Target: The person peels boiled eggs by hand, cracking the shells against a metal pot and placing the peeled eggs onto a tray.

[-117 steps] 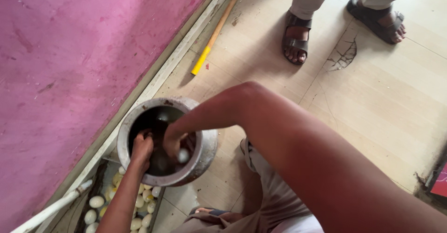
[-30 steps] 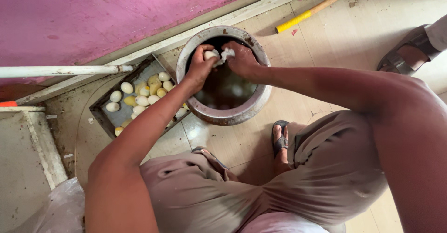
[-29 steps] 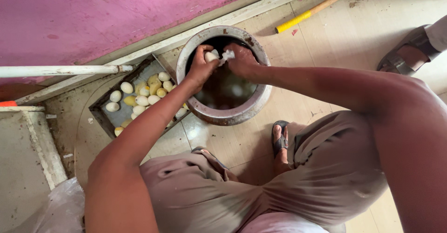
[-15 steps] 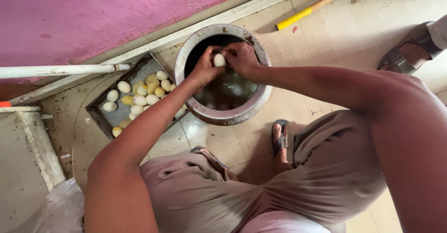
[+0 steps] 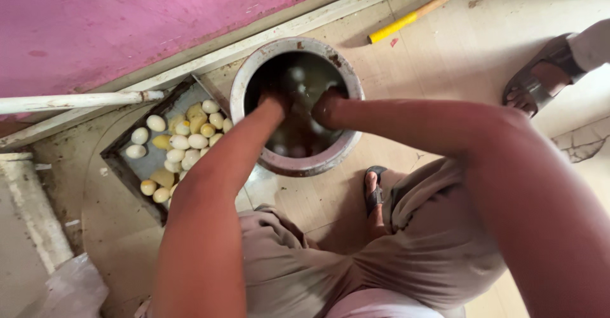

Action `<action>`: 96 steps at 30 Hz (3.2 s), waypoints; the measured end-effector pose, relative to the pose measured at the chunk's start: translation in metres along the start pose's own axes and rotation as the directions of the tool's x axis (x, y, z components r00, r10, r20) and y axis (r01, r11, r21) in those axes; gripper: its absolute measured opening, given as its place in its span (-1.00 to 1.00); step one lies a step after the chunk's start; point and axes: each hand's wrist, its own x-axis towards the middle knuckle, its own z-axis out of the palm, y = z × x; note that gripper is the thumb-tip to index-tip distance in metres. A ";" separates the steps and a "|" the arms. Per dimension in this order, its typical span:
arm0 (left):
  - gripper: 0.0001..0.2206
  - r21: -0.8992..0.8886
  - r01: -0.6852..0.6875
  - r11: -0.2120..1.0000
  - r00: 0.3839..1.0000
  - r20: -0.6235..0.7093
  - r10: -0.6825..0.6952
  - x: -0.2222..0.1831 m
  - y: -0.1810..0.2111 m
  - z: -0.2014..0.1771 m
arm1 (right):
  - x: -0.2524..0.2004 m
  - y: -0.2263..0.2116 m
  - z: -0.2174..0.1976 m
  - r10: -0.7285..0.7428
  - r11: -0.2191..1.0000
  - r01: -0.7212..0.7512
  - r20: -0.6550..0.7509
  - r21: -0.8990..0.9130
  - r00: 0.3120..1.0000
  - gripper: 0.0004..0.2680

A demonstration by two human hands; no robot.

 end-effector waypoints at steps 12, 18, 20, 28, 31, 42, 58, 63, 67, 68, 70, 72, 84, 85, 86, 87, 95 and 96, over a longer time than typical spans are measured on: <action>-0.56 0.084 -0.325 0.942 0.945 0.061 0.321 0.017 -0.002 -0.030 | 0.017 -0.014 -0.001 0.010 0.999 -0.011 0.028 0.044 1.000 -0.70; -0.52 -0.056 -0.747 0.662 0.635 -0.356 0.686 -0.025 -0.011 -0.062 | 0.010 -0.034 0.007 -0.104 0.994 0.096 0.210 0.048 0.972 -0.71; -0.65 -0.425 -0.624 0.656 0.773 -0.213 0.597 -0.070 -0.006 -0.082 | 0.005 -0.036 0.008 -0.094 0.996 0.093 0.266 0.019 0.959 -0.71; -0.70 -0.955 -0.186 0.231 0.799 -0.010 0.602 -0.152 -0.016 -0.151 | -0.017 -0.049 0.000 -0.108 0.991 0.132 0.381 -0.036 0.918 -0.72; -0.73 -0.937 -0.287 0.200 0.823 -0.134 0.552 -0.153 -0.067 -0.168 | -0.027 -0.050 -0.012 -0.148 0.987 0.159 0.407 0.009 0.901 -0.72; -0.65 -0.226 0.176 0.958 0.970 -0.125 -0.208 -0.122 -0.270 -0.092 | -0.029 -0.035 -0.041 -0.213 0.894 -0.079 0.573 0.441 0.791 -0.73; -0.85 0.364 -0.706 0.608 0.251 -0.674 0.694 -0.151 -0.054 -0.136 | -0.038 -0.034 -0.046 -0.260 0.831 -0.022 0.424 0.555 0.868 -0.68; -0.84 0.398 -0.756 0.520 0.178 -0.639 0.749 -0.159 -0.007 -0.110 | -0.044 -0.033 -0.043 -0.378 0.814 0.023 0.499 0.580 0.780 -0.65; -0.85 -0.032 -0.794 0.607 0.474 -0.658 0.585 -0.158 -0.014 -0.087 | -0.042 -0.024 -0.038 -0.220 0.739 -0.023 0.274 0.673 0.936 -0.62; -0.83 -0.219 -0.749 0.625 0.600 -0.625 0.499 -0.154 -0.014 -0.085 | -0.042 -0.025 -0.039 -0.303 0.756 -0.026 0.384 0.654 0.872 -0.62; -0.81 -0.248 -0.731 0.636 0.608 -0.661 0.440 -0.142 -0.013 -0.082 | -0.041 -0.019 -0.054 -0.327 0.758 0.030 0.339 0.652 0.882 -0.60; -0.79 -0.315 -0.697 0.644 0.644 -0.671 0.367 -0.129 -0.014 -0.062 | -0.045 -0.011 -0.059 -0.170 0.692 0.114 0.008 0.712 0.985 -0.63; -0.69 -0.944 -0.306 -0.121 0.915 -0.327 0.235 -0.140 0.004 -0.042 | -0.081 -0.017 -0.050 0.268 0.421 0.534 -0.663 0.733 0.699 -0.77; -0.69 -0.944 -0.306 -0.125 0.916 -0.327 0.231 -0.143 0.005 -0.045 | -0.083 -0.019 -0.050 0.258 0.321 0.579 -0.658 0.749 0.708 -0.79; -0.69 -0.944 -0.305 -0.129 0.917 -0.328 0.228 -0.145 0.005 -0.047 | -0.083 -0.020 -0.051 0.247 0.217 0.616 -0.653 0.757 0.716 -0.80; -0.69 -0.943 -0.307 -0.129 0.917 -0.329 0.226 -0.147 0.005 -0.047 | -0.081 -0.021 -0.051 0.245 0.217 0.617 -0.654 0.756 0.715 -0.80; -0.51 -0.910 -0.413 -0.040 0.867 -0.406 0.290 -0.152 0.005 -0.050 | -0.083 -0.021 -0.055 0.207 0.203 0.697 -0.726 0.688 0.656 -0.75; -0.51 -0.910 -0.413 -0.042 0.866 -0.407 0.290 -0.154 0.004 -0.051 | -0.086 -0.023 -0.056 0.207 0.205 0.697 -0.726 0.687 0.656 -0.75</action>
